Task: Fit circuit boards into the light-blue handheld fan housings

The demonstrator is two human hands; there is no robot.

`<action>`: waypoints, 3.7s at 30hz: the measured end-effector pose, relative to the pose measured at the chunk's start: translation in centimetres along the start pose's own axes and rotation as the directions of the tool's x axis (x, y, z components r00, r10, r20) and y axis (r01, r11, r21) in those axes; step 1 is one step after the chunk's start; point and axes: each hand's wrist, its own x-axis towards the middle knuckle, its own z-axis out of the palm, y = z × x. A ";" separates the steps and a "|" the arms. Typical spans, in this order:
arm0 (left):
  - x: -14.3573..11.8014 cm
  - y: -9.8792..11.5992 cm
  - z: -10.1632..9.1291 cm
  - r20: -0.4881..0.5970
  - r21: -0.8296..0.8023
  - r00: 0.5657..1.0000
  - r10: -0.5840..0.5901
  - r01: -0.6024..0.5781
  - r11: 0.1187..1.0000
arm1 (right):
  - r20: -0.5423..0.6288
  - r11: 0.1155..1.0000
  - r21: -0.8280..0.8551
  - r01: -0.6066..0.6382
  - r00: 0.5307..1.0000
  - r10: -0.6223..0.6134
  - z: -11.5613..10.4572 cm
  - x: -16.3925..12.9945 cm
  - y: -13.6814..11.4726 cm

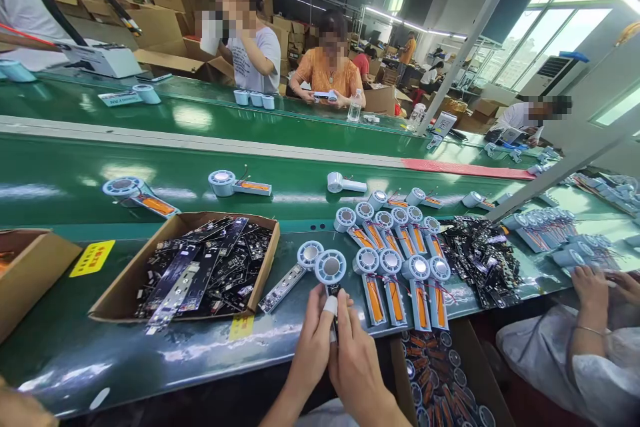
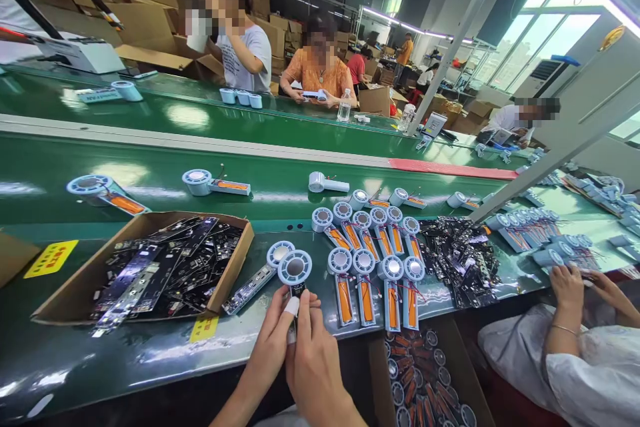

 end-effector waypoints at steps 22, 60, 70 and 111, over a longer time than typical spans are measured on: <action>1.5 -2.8 -6.0 0.130 0.869 0.499 0.857 -0.474 0.144 | -0.174 0.999 -0.005 -0.033 0.984 0.032 3.5 0.5 3.6; 1.7 -2.6 -5.5 0.209 0.937 0.567 0.797 -0.349 0.003 | -0.019 0.990 0.143 -0.017 1.000 0.019 4.2 -0.2 4.7; 1.8 -3.4 -5.6 0.187 0.930 0.565 0.803 -0.365 0.041 | -0.063 0.997 0.073 -0.019 0.998 0.023 4.6 -0.1 4.4; 2.7 -3.6 -6.0 0.060 0.645 0.755 0.653 -0.529 0.551 | 0.106 0.991 -0.041 -0.125 0.986 0.129 2.2 2.9 1.1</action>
